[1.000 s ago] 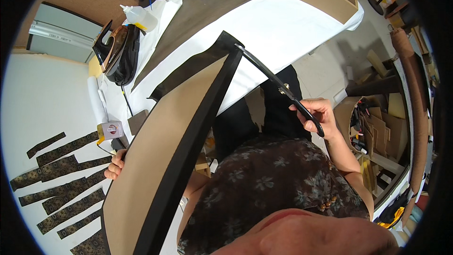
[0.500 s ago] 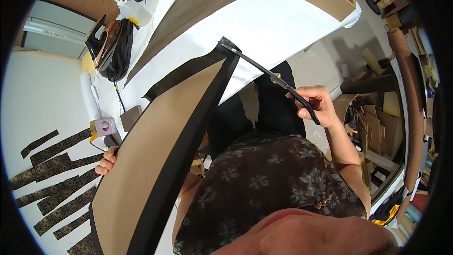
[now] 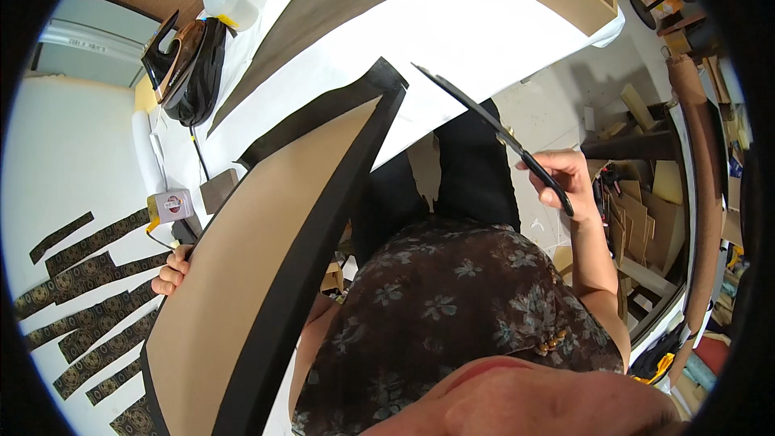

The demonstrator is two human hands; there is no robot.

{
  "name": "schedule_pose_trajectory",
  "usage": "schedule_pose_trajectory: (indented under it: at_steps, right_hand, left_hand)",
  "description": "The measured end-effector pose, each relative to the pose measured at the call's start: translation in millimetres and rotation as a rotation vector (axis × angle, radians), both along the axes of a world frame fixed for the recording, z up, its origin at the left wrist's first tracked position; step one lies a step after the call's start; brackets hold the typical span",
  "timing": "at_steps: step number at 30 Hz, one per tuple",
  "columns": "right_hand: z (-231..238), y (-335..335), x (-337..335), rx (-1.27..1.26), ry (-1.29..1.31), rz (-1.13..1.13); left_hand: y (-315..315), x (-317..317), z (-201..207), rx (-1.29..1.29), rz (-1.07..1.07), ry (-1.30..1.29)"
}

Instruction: The person folds and trims a black fabric strip, then irons it onto a beige board. They cut the board to shape, iron the edges, and use a lighter to seal the fabric edges. The process involves repeated cutting, ironing, and edge finishing.

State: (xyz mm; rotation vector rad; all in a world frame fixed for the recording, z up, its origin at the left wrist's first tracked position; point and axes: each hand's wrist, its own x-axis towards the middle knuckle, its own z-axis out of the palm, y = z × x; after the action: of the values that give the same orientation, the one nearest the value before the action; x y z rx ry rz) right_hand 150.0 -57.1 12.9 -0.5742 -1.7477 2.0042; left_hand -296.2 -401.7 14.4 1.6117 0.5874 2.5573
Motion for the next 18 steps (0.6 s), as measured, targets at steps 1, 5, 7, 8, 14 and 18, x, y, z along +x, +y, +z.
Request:
schedule_pose_trajectory:
  at_steps: [1, 5, 7, 8, 14, 18]
  right_hand:
    - [3, -2, 3, -0.041, 0.008, 0.021]
    - [2, -5, 7, -0.073, -0.091, 0.025]
    - [0, -7, 8, -0.057, -0.111, 0.023]
    - [-1, -8, 8, -0.050, -0.119, 0.025]
    - [0, -6, 3, -0.077, -0.128, 0.030]
    - [1, -3, -3, -0.045, -0.145, 0.039]
  left_hand:
    - [-3, 0, 0, -0.012, -0.017, -0.014]
    - [5, 11, 3, -0.016, 0.123, -0.120]
    - [12, 22, 9, 0.006, 0.293, -0.291]
    - [13, 23, 10, 0.005, 0.293, -0.291]
    - [14, 25, 12, 0.006, 0.291, -0.293]
    - [8, 15, 8, -0.041, 0.092, -0.112]
